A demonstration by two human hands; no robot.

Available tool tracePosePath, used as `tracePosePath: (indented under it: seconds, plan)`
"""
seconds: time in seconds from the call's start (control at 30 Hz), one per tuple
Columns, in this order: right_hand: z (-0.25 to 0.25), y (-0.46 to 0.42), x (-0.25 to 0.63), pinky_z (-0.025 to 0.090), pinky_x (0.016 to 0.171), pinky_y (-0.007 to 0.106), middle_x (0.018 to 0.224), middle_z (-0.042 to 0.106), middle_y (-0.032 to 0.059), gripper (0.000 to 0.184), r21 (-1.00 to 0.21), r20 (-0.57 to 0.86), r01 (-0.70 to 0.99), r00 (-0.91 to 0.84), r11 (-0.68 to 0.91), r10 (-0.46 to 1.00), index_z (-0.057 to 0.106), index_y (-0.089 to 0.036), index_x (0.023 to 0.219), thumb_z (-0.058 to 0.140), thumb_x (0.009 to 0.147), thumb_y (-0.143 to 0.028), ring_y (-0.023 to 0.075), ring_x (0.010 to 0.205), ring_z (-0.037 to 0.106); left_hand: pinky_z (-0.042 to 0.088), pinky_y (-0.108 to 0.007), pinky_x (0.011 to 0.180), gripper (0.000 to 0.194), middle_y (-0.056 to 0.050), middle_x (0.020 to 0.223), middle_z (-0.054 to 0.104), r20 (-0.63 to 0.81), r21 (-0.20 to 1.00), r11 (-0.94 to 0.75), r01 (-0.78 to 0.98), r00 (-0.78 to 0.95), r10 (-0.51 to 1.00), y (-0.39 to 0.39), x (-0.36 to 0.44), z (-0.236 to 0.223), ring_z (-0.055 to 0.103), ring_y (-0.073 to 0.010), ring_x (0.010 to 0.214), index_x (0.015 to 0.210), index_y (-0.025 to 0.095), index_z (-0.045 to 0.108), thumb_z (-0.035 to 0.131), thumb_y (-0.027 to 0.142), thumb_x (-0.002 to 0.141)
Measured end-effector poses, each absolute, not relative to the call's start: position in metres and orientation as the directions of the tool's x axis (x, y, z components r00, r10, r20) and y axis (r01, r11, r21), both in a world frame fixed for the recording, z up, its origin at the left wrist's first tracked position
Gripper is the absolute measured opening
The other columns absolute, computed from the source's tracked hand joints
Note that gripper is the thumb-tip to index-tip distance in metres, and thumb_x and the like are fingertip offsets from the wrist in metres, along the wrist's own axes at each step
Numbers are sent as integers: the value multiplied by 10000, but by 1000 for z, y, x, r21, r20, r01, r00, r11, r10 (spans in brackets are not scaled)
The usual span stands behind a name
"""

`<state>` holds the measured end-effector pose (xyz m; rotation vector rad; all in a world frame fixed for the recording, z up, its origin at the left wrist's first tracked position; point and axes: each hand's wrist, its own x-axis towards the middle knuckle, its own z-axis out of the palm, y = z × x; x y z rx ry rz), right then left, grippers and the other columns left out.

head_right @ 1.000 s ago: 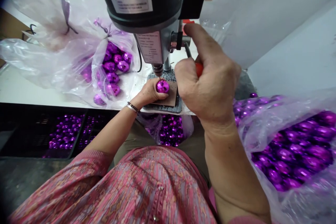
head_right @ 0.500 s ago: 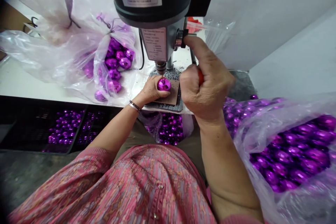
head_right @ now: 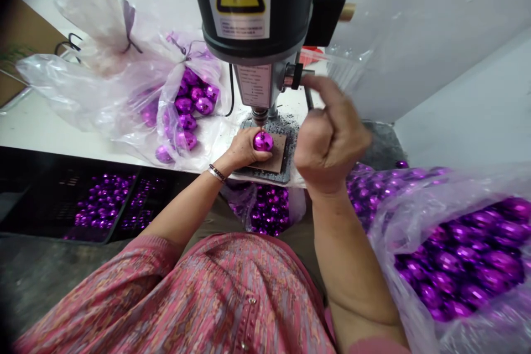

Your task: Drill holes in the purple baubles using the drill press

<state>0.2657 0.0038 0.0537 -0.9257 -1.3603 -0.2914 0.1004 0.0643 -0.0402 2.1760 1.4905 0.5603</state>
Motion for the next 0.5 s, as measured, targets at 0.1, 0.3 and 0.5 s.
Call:
tracePosePath:
  seconds: [0.1,0.3,0.5]
  plan:
    - [104,5,266,507,894,199,1066,737,-1,470,-552,821,593,263,586,507,769,-107,1160,343,984,-200,69,1016,702,513,-457,995,554,-103,1131,753,76,609,-287,739,305,949,58,97,-40,674,-330,1093,1169,168,710,907,324,675]
    - [141,10,267,520,872,174,1017,751,-12,404,-694,698,493,285,524,656,787,-101,1061,395,973,-132,47,969,690,501,-444,1066,678,-110,1261,734,145,672,-325,666,312,939,24,79,-40,666,-311,1187,1272,174,661,932,282,660]
    - [127,20,273,498,894,195,998,739,32,426,-646,733,559,263,520,627,780,-84,1074,369,1004,-170,64,970,689,474,-504,1144,855,-158,1373,680,146,691,-437,576,481,865,-14,73,-41,619,-343,1296,1387,186,618,983,368,635]
